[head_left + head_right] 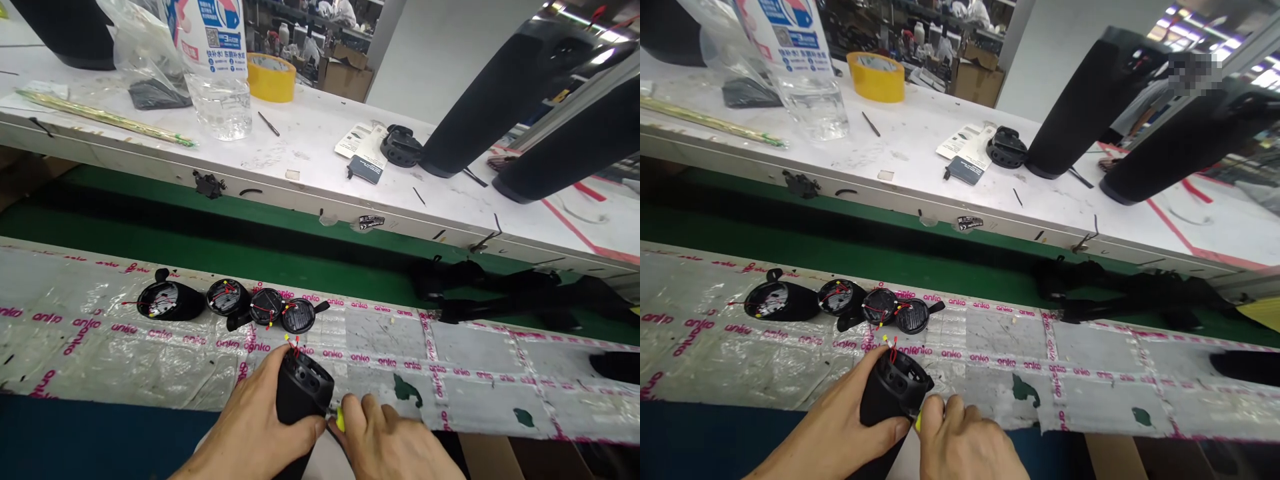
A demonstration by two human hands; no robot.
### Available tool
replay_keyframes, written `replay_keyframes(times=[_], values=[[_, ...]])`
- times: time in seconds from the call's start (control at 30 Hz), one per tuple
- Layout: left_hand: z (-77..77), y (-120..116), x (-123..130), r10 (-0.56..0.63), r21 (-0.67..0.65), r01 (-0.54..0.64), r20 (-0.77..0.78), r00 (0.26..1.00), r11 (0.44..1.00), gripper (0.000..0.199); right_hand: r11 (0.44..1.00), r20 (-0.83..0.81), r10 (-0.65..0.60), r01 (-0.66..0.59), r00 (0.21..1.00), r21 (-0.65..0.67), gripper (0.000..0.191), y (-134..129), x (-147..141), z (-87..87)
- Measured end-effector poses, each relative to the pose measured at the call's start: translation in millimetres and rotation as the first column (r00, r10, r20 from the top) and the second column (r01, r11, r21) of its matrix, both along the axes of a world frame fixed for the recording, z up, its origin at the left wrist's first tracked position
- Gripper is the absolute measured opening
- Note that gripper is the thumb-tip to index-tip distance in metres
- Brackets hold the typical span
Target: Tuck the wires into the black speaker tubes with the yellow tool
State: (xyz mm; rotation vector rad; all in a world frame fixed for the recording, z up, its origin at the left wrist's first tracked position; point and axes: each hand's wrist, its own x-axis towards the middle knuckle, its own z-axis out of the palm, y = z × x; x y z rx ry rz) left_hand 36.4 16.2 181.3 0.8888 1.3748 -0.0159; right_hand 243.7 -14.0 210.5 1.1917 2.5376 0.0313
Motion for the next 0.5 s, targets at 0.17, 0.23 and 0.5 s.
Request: replay_keyframes(times=[0.17,0.23,0.5], values=[[-3.0,-6.4,0.5,0.032,0.028,-0.031,-0.035,0.999,0.999,0.081,0.999,0.026,-0.023,0.022,0.999,0.024,0.019,0.8,-7.1,-2.9],[-4.4,-8.4,-1.3,0.065,0.023,-0.065,-0.033,0.997,0.998,0.087,0.999,-0.034,-0.029,0.030,0.999,0.015,0.013,1.4,-7.4,-7.1],[-1.7,-0.5,-11.0,0.191,-0.071,-0.182,0.146,0.971,0.981,0.078,0.972,-0.313,-0.236,0.222,0.920,-0.081,0.031,5.7,-2.6,-17.3]])
